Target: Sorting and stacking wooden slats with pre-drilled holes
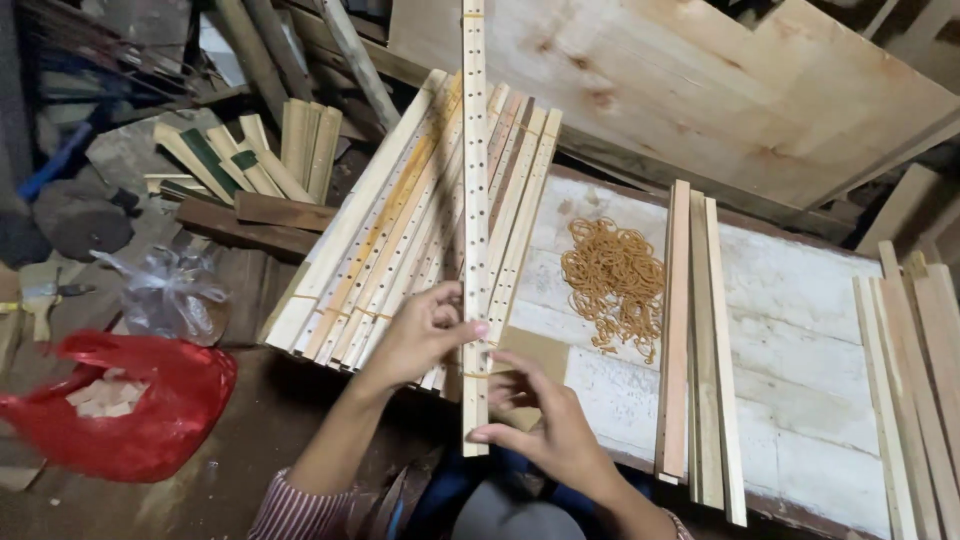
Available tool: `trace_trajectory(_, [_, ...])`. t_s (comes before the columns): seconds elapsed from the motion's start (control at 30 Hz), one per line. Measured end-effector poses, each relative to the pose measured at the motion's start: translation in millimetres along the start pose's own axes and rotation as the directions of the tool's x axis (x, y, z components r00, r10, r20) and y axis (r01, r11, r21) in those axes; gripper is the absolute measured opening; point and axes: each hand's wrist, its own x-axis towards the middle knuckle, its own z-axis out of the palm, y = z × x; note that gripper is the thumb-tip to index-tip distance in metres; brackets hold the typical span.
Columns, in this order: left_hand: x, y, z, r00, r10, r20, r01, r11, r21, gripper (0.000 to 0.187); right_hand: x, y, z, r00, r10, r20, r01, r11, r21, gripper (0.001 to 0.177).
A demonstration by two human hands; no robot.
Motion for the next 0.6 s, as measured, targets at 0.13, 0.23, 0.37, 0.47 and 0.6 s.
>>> trace_trajectory(0.13, [9, -5, -71, 1.000, 0.011, -0.027, -0.010, 1.000, 0.024, 0.061, 50, -22, 30, 0.882, -0.446, 0.150, 0.470, 0.826, -0.312, 0.066])
trace_trajectory(0.23, [32, -41, -117, 0.997, 0.076, 0.010, -0.075, 0.993, -0.089, 0.032, 89, -25, 61, 0.761, -0.559, 0.330, 0.648, 0.677, -0.349, 0.063])
trace_trajectory(0.37, [77, -84, -170, 0.996, 0.075, 0.043, -0.071, 0.993, -0.095, 0.044, 141, -25, 93, 0.641, -0.663, 0.386, 0.767, 0.554, -0.322, 0.059])
trace_trajectory(0.47, [96, -85, -196, 0.995, 0.037, 0.097, -0.028, 0.996, -0.085, 0.038, 169, -12, 110, 0.613, -0.672, 0.416, 0.788, 0.561, -0.255, 0.056])
trace_trajectory(0.6, [102, -72, -214, 0.991, -0.020, 0.135, 0.033, 0.995, -0.096, 0.032, 199, 30, 133, 0.632, -0.655, 0.414, 0.773, 0.576, -0.268, 0.053])
